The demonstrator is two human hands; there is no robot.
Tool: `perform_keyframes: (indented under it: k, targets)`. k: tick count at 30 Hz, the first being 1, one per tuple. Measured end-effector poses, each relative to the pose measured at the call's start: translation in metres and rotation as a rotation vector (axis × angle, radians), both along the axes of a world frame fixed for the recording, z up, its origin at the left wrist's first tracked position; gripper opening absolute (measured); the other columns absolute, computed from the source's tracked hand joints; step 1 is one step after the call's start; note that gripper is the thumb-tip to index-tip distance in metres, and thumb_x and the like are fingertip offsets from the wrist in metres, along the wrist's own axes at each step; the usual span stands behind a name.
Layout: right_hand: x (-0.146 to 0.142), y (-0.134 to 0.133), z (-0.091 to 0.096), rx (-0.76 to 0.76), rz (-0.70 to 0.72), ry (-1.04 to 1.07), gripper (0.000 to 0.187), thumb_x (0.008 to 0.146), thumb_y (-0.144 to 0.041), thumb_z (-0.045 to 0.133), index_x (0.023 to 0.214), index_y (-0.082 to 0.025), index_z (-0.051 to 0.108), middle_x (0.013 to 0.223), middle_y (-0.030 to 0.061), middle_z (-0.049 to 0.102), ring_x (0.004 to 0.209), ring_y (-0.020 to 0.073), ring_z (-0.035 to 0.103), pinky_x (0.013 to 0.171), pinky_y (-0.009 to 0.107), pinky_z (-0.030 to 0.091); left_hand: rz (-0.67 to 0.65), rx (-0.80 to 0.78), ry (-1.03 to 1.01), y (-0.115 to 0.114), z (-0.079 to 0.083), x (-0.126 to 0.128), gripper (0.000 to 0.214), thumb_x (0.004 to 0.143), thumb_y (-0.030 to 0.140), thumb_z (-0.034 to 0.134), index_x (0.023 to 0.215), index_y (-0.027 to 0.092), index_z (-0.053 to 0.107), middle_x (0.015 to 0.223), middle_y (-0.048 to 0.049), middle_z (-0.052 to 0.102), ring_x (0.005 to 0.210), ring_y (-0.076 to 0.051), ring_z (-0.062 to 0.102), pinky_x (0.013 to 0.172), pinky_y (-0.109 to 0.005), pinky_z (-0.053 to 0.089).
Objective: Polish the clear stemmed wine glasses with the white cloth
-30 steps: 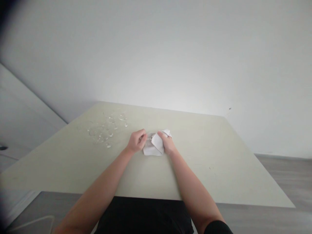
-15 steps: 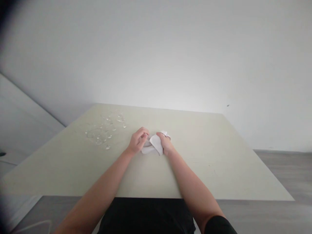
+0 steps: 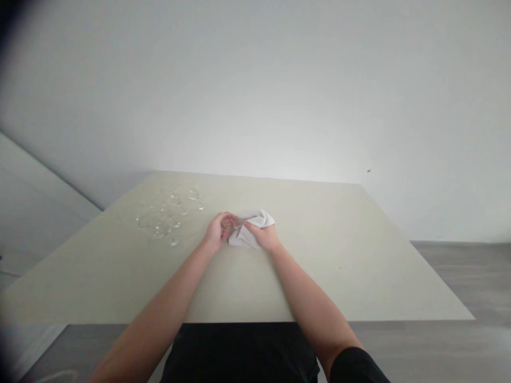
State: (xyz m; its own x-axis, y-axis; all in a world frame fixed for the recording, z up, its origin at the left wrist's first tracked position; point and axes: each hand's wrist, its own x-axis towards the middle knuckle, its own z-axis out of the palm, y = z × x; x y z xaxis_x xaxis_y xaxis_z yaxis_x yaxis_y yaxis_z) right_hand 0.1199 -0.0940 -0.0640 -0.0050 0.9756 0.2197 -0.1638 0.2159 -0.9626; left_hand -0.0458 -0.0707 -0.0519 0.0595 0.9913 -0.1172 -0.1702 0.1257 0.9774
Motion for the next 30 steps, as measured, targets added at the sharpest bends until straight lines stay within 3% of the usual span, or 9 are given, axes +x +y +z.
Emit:
perform_keyframes:
  k: [4, 7, 10, 15, 18, 21, 26, 28, 30]
  targets:
    - [-0.006, 0.01, -0.008, -0.228, -0.215, 0.222, 0.036, 0.068, -0.052, 0.076, 0.072, -0.021, 0.059, 0.066, -0.0014, 0.064, 0.063, 0.0161, 0.058, 0.058, 0.026, 0.049, 0.031, 0.54, 0.226, -0.012, 0.004, -0.002, 0.032, 0.085, 0.05, 0.056, 0.077, 0.019, 0.063, 0.065, -0.0009, 0.056, 0.053, -0.012, 0.045, 0.05, -0.024, 0.036]
    - [-0.006, 0.013, -0.011, -0.306, -0.339, 0.227, 0.034, 0.071, -0.052, 0.073, 0.069, -0.021, 0.059, 0.061, -0.0011, 0.061, 0.059, 0.0166, 0.057, 0.054, 0.026, 0.046, -0.071, 0.745, 0.407, -0.015, 0.003, -0.003, 0.035, 0.087, 0.048, 0.055, 0.066, 0.02, 0.062, 0.068, -0.0046, 0.057, 0.069, -0.017, 0.053, 0.064, -0.028, 0.043]
    - [-0.002, 0.009, -0.009, -0.215, -0.33, 0.081, 0.033, 0.073, -0.051, 0.072, 0.069, -0.02, 0.061, 0.065, 0.0, 0.064, 0.062, 0.0167, 0.058, 0.057, 0.027, 0.046, -0.006, 0.593, 0.353, -0.007, 0.001, 0.0, 0.039, 0.089, 0.045, 0.048, 0.061, 0.02, 0.058, 0.061, -0.0027, 0.054, 0.062, -0.016, 0.05, 0.058, -0.027, 0.04]
    - [0.0, -0.006, 0.003, 0.085, -0.087, -0.157, 0.031, 0.064, -0.039, 0.086, 0.083, -0.021, 0.069, 0.084, 0.0026, 0.072, 0.076, 0.0188, 0.063, 0.077, 0.031, 0.052, 0.019, 0.025, 0.126, 0.008, -0.004, 0.004, 0.037, 0.081, 0.043, 0.048, 0.053, 0.02, 0.047, 0.049, 0.0019, 0.045, 0.04, -0.01, 0.031, 0.042, -0.024, 0.021]
    - [0.0, -0.009, 0.009, 0.181, -0.044, -0.18, 0.035, 0.062, -0.037, 0.087, 0.09, -0.022, 0.071, 0.092, 0.0038, 0.073, 0.085, 0.0203, 0.065, 0.088, 0.034, 0.05, -0.009, -0.038, 0.088, 0.009, -0.005, 0.004, 0.04, 0.081, 0.05, 0.048, 0.054, 0.02, 0.047, 0.049, 0.0021, 0.044, 0.037, -0.008, 0.027, 0.041, -0.024, 0.019]
    - [-0.001, -0.005, 0.008, 0.087, -0.095, -0.103, 0.031, 0.066, -0.042, 0.084, 0.083, -0.021, 0.068, 0.081, 0.002, 0.07, 0.075, 0.0183, 0.063, 0.077, 0.031, 0.051, 0.039, 0.183, 0.116, 0.003, -0.003, 0.004, 0.042, 0.085, 0.054, 0.046, 0.059, 0.021, 0.048, 0.053, 0.0023, 0.042, 0.043, -0.01, 0.032, 0.044, -0.024, 0.024]
    - [-0.004, 0.005, 0.001, -0.326, -0.264, 0.247, 0.031, 0.072, -0.048, 0.071, 0.072, -0.023, 0.054, 0.059, -0.0028, 0.06, 0.056, 0.0168, 0.057, 0.054, 0.028, 0.048, -0.027, 0.899, 0.497, -0.012, 0.003, 0.0, 0.029, 0.082, 0.046, 0.058, 0.066, 0.023, 0.049, 0.07, -0.0044, 0.054, 0.07, -0.019, 0.05, 0.068, -0.032, 0.042]
    - [-0.005, 0.005, -0.001, -0.491, -0.245, 0.321, 0.03, 0.073, -0.049, 0.068, 0.071, -0.022, 0.053, 0.054, -0.0028, 0.058, 0.051, 0.0171, 0.056, 0.05, 0.028, 0.048, -0.071, 1.035, 0.624, -0.015, 0.005, -0.003, 0.025, 0.082, 0.041, 0.058, 0.066, 0.024, 0.049, 0.071, -0.006, 0.055, 0.072, -0.021, 0.05, 0.071, -0.034, 0.041]
    - [-0.005, 0.003, -0.002, -0.532, -0.184, 0.314, 0.032, 0.073, -0.05, 0.07, 0.074, -0.021, 0.056, 0.056, -0.0013, 0.061, 0.052, 0.0173, 0.058, 0.05, 0.028, 0.05, -0.045, 1.046, 0.665, -0.016, 0.006, -0.006, 0.024, 0.085, 0.039, 0.054, 0.067, 0.024, 0.048, 0.069, -0.0059, 0.053, 0.07, -0.021, 0.049, 0.071, -0.035, 0.04]
